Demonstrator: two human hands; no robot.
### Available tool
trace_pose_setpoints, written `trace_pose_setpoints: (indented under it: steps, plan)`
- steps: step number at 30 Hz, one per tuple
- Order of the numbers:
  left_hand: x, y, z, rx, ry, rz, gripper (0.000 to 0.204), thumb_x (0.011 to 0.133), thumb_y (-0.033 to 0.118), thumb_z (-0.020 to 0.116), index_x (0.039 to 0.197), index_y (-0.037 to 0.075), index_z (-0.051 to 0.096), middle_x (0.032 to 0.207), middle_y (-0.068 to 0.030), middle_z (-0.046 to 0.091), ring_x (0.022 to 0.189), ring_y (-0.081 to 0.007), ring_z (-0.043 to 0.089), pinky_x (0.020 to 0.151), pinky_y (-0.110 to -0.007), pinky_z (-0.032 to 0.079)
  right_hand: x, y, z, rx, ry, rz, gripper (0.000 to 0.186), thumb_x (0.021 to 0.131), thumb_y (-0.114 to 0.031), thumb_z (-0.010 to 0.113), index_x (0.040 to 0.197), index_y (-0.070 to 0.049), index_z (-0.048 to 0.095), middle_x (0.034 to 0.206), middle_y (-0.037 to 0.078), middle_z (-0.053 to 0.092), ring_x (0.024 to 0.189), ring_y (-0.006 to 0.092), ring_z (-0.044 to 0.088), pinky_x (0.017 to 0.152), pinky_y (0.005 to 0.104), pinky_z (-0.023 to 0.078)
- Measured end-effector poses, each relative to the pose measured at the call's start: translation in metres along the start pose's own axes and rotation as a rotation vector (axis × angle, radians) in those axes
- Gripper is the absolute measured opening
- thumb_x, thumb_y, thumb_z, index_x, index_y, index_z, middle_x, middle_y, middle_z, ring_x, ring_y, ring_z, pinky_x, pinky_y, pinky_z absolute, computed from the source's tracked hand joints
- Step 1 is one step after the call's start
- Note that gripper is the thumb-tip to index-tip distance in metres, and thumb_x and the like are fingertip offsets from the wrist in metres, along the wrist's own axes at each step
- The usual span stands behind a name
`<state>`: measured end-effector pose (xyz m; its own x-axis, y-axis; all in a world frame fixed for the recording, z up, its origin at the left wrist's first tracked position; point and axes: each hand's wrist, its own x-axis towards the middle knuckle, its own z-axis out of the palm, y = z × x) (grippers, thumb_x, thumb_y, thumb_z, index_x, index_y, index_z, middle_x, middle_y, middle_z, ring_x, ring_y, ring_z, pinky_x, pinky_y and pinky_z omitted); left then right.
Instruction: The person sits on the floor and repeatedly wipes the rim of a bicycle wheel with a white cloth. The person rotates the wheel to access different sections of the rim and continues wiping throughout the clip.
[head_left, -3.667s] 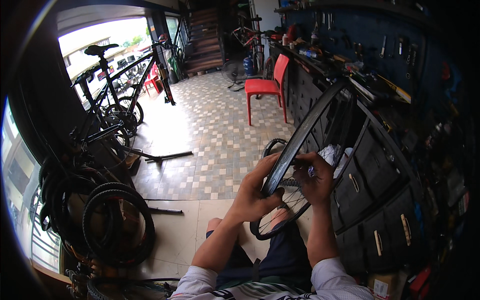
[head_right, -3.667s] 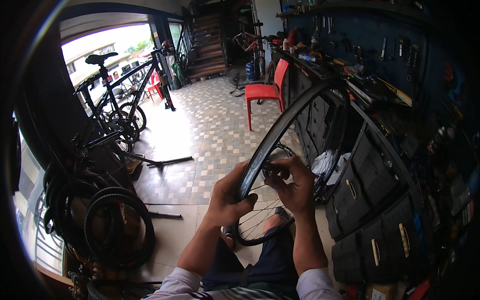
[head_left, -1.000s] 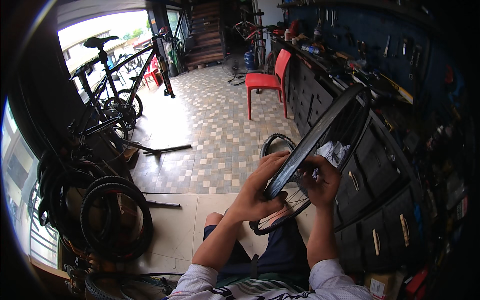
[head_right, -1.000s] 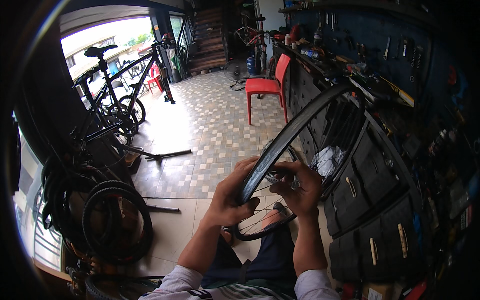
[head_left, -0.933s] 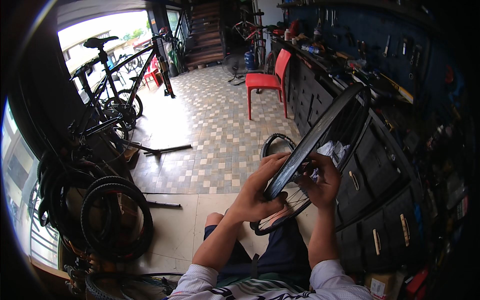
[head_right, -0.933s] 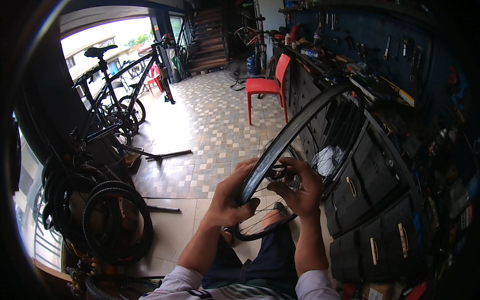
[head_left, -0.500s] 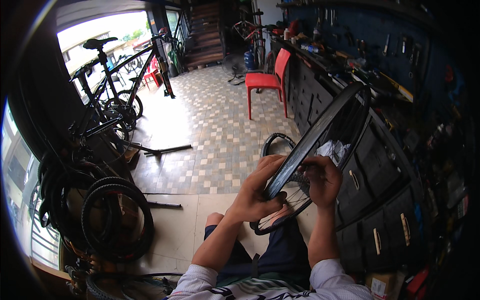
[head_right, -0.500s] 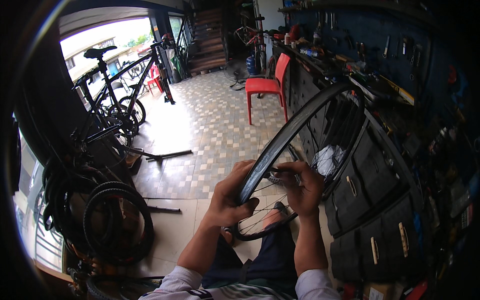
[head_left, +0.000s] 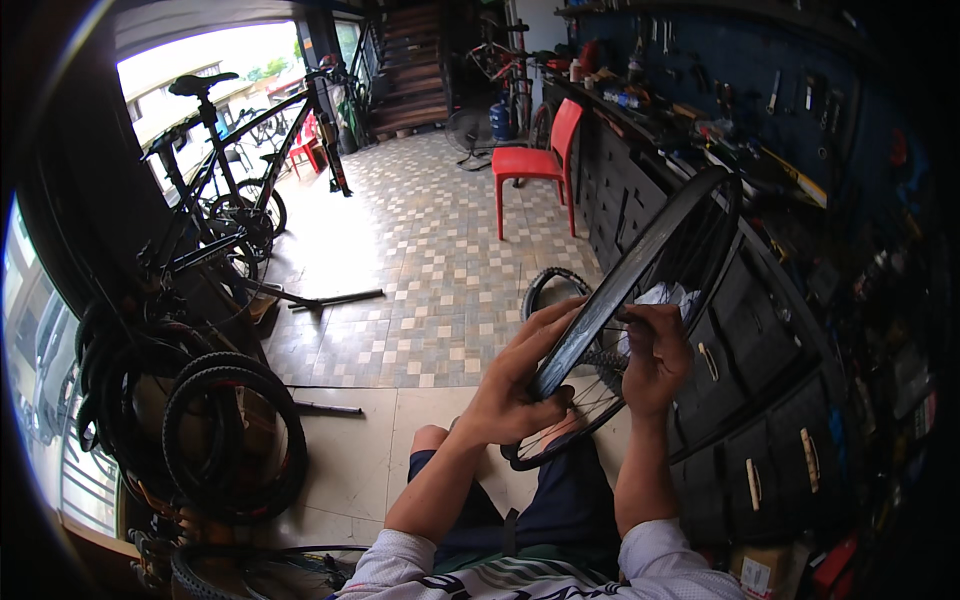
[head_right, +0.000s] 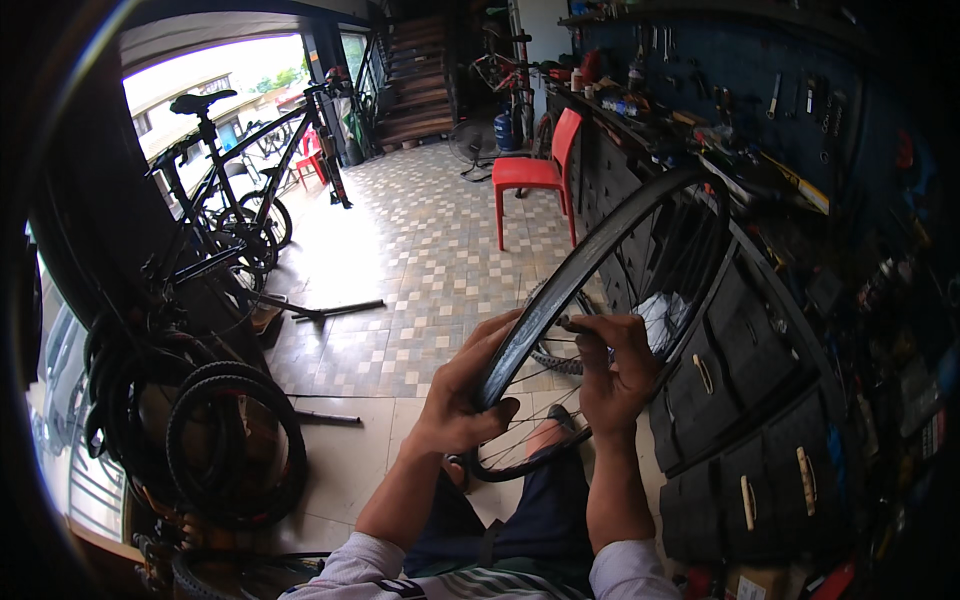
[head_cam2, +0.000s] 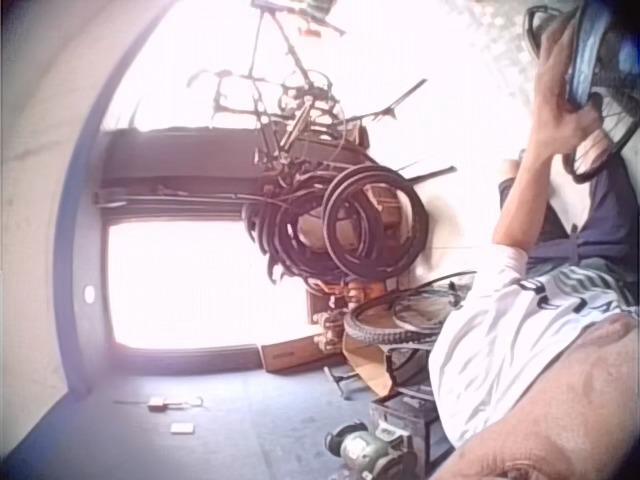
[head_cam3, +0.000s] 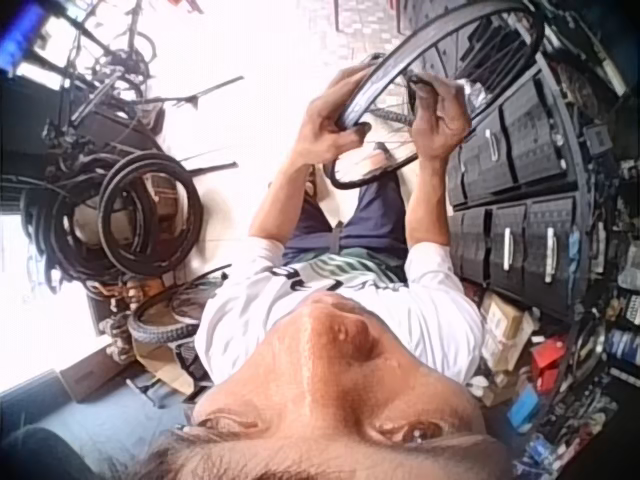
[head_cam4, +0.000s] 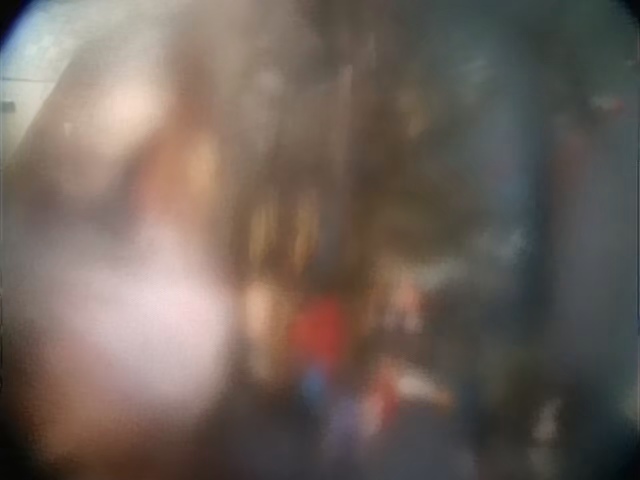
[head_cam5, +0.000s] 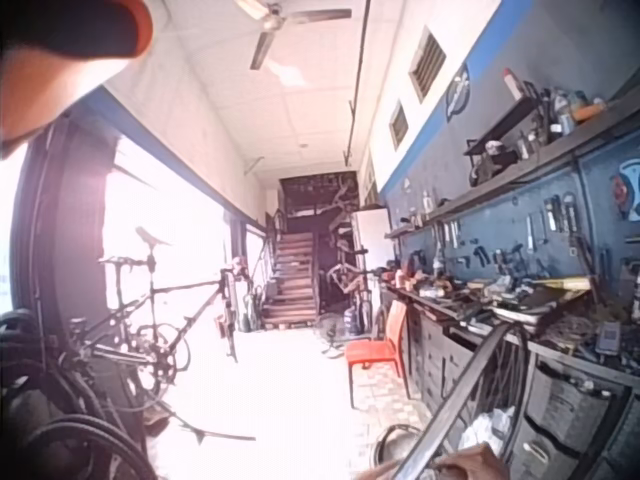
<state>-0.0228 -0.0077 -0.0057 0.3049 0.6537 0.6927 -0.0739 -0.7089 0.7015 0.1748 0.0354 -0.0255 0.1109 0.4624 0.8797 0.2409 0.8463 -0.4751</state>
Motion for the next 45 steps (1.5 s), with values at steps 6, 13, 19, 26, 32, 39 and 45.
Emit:
trace_pose_setpoints:
  steps: [6,13,19,26,32,39,45]
  plan:
    - [-0.013,-0.012,-0.001,-0.299,-0.035,-0.172,0.089,0.063,-0.004,0.057,0.15,-0.007,0.037,0.152,-0.031,0.043,0.148,-0.0394,0.038,0.121,-0.057,0.027,0.012,0.021,-0.013,-0.016,0.254,0.027,0.017,0.101,-0.01,0.066,0.115,-0.002,0.071,0.107,0.008,0.069,0.1,0.0159,0.064,0.083,0.0304,0.05]
    - [-0.008,-0.001,-0.003,-0.422,-0.14,-0.143,0.083,0.069,-0.009,0.056,0.149,-0.005,0.035,0.146,-0.0181,0.051,0.139,-0.0261,0.048,0.121,-0.043,0.031,0.002,0.021,-0.011,0.249,0.199,0.211,0.023,0.104,-0.013,0.063,0.118,0.004,0.068,0.098,0.007,0.071,0.083,0.0101,0.065,0.074,0.0245,0.051]
    - [-0.022,0.003,-0.007,-0.224,-0.106,-0.111,0.082,0.07,-0.01,0.055,0.149,-0.003,0.037,0.143,-0.0165,0.054,0.137,-0.027,0.051,0.117,-0.04,0.034,-0.006,0.026,-0.029,-0.05,0.098,0.07,0.019,0.099,-0.01,0.068,0.113,0.003,0.071,0.093,0.007,0.071,0.082,0.0104,0.065,0.071,0.0253,0.05]
    - [-0.046,-0.003,0.004,-0.093,0.019,-0.063,0.081,0.071,-0.014,0.054,0.149,-0.002,0.037,0.14,-0.018,0.057,0.132,-0.0296,0.056,0.113,-0.039,0.037,0.005,0.006,-0.026,-0.034,-0.012,0.153,0.017,0.097,-0.01,0.071,0.112,0.0,0.072,0.094,0.006,0.072,0.08,0.0104,0.067,0.07,0.0253,0.051]
    - [-0.071,-0.02,0.007,0.092,0.042,0.025,0.082,0.071,-0.014,0.044,0.15,-0.001,0.03,0.143,-0.0371,0.048,0.137,-0.0465,0.051,0.112,-0.057,0.041,0.033,-0.018,-0.003,0.192,-0.081,0.169,0.019,0.098,-0.01,0.07,0.114,0.0,0.072,0.095,0.005,0.073,0.082,0.0075,0.066,0.073,0.0238,0.052]
    - [-0.093,-0.07,0.016,0.055,0.116,-0.025,0.077,0.074,-0.01,0.05,0.149,-0.002,0.031,0.147,-0.03,0.047,0.139,-0.0364,0.048,0.117,-0.05,0.034,0.018,0.007,0.01,0.505,-0.165,0.373,0.019,0.101,-0.012,0.067,0.117,-0.001,0.07,0.094,0.003,0.073,0.082,0.0042,0.062,0.072,0.0213,0.048]
    - [-0.026,-0.017,0.002,0.127,0.169,-0.128,0.084,0.077,0.004,0.068,0.154,0.003,0.035,0.149,-0.018,0.05,0.135,-0.0339,0.053,0.111,-0.047,0.042,0.007,0.004,0.024,0.423,-0.145,0.318,0.019,0.103,-0.012,0.063,0.117,0.0,0.069,0.097,0.002,0.071,0.083,0.0035,0.058,0.073,0.0215,0.046]
